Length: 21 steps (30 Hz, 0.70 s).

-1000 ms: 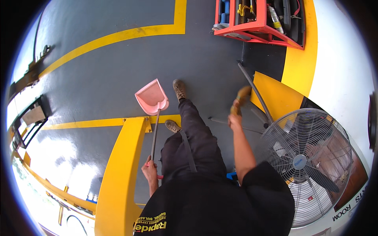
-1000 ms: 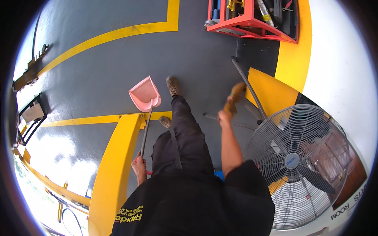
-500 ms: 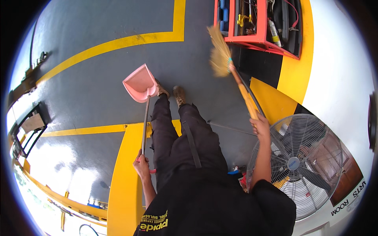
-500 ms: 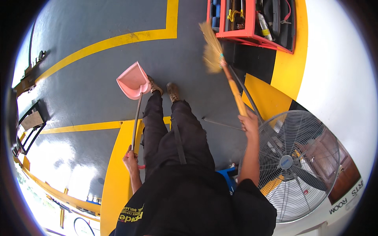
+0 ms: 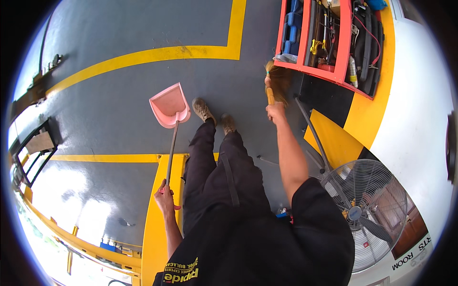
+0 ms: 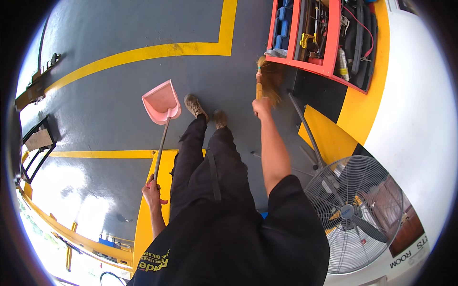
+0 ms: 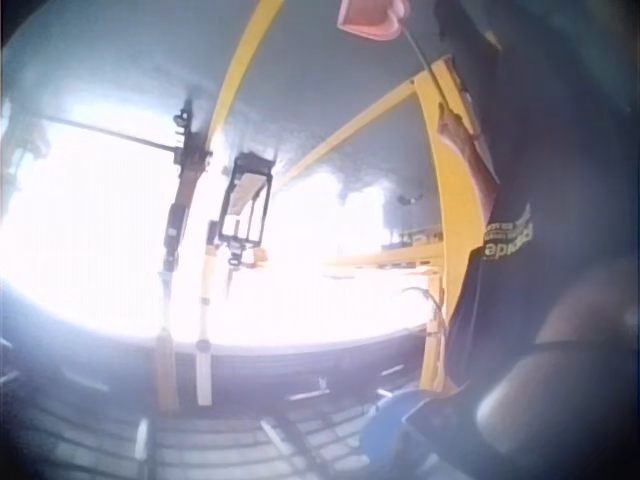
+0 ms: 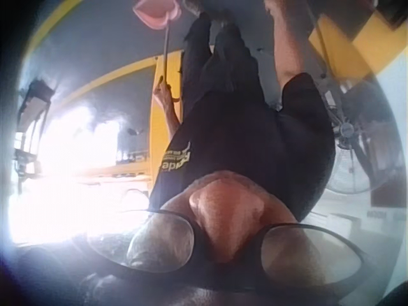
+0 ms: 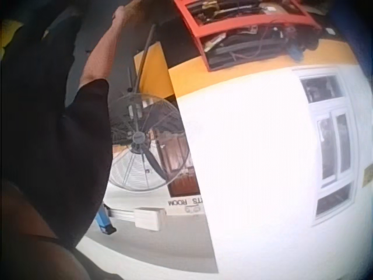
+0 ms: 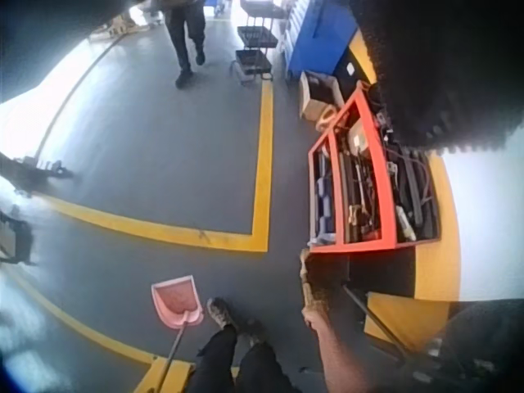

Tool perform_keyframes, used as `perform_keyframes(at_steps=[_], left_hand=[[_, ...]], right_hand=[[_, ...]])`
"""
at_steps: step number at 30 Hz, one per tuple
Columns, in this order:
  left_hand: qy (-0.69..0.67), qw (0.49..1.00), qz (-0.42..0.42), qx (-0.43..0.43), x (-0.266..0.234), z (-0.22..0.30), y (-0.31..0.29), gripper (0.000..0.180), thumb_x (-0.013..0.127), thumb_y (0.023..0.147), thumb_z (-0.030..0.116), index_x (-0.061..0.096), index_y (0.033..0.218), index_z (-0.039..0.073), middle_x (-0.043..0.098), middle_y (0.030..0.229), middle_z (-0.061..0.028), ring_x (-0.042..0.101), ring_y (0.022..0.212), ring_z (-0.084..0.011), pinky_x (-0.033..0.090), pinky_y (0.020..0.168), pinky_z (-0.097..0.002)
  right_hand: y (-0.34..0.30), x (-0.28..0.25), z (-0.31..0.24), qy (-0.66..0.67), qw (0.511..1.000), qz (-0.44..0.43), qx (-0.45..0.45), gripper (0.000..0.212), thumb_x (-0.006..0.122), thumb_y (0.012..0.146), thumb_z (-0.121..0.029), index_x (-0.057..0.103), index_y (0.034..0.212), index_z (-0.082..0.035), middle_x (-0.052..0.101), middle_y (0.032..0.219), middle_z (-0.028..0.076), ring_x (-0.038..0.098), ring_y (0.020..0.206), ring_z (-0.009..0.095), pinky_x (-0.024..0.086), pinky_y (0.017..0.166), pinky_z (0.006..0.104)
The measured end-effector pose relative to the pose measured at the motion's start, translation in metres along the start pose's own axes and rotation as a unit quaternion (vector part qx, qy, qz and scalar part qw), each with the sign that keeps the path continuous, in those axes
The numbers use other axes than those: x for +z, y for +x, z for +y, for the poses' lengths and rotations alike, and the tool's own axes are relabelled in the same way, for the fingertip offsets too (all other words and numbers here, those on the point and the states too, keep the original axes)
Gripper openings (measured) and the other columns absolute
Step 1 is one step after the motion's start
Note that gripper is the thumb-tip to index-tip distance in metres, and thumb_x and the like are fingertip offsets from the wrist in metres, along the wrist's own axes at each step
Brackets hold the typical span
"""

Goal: The person sweeps the floor of an auto repair garage using a broom and dustpan. They move around vehicles and equipment, sweeping debris into the dustpan.

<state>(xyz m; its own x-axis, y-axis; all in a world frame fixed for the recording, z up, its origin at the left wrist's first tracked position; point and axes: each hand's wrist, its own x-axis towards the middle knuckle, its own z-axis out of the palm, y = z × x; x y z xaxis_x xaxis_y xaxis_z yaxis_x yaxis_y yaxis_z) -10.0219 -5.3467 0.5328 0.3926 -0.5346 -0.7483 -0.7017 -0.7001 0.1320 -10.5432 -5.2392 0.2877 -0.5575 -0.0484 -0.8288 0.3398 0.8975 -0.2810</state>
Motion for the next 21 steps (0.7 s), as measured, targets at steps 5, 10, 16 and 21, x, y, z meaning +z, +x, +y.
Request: perform_keyframes(at_steps=[5,10,16,21], left_hand=[[-0.01,1.0,-0.007,-0.017,0.005,0.019,0.009,0.049,0.057,0.093,0.02,0.069,0.135,-0.001,0.061,0.065,-0.005,0.056,0.06,-0.0102,0.045,0.058,-0.0295],[-0.069,0.997,-0.02,-0.03,0.011,0.033,0.031,0.048,0.059,0.092,0.019,0.069,0.133,-0.004,0.06,0.065,-0.0043,0.056,0.06,-0.0098,0.044,0.058,-0.0293],[-0.123,0.992,-0.022,-0.03,0.01,0.015,0.04,0.043,0.06,0.094,0.013,0.07,0.132,-0.004,0.06,0.063,-0.003,0.055,0.059,-0.0089,0.043,0.058,-0.0282],[-0.122,0.992,-0.018,-0.012,0.007,0.008,0.048,0.046,0.059,0.093,0.013,0.068,0.134,-0.004,0.058,0.063,-0.0024,0.054,0.06,-0.0088,0.043,0.058,-0.0278]], right_hand=[[-0.103,-0.042,-0.014,0.117,0.989,-0.085,0.011,0.032,0.062,0.086,0.002,0.064,0.117,-0.003,0.049,0.062,0.001,0.044,0.044,0.011,0.033,0.037,0.0288],[-0.198,-0.113,-0.005,0.141,0.985,-0.042,0.091,0.068,0.066,0.091,-0.002,0.05,0.156,-0.013,0.05,0.07,-0.002,0.041,0.048,0.005,0.035,0.039,0.0232],[-0.22,-0.036,-0.01,0.039,0.995,0.008,0.087,0.049,0.058,0.089,0.001,0.058,0.137,-0.007,0.047,0.066,-0.001,0.043,0.046,0.009,0.035,0.039,0.0261],[-0.116,0.093,-0.072,0.183,0.952,-0.195,0.147,0.012,0.059,0.09,0.0,0.051,0.095,-0.006,0.044,0.059,0.0,0.042,0.045,0.012,0.031,0.04,0.03]])
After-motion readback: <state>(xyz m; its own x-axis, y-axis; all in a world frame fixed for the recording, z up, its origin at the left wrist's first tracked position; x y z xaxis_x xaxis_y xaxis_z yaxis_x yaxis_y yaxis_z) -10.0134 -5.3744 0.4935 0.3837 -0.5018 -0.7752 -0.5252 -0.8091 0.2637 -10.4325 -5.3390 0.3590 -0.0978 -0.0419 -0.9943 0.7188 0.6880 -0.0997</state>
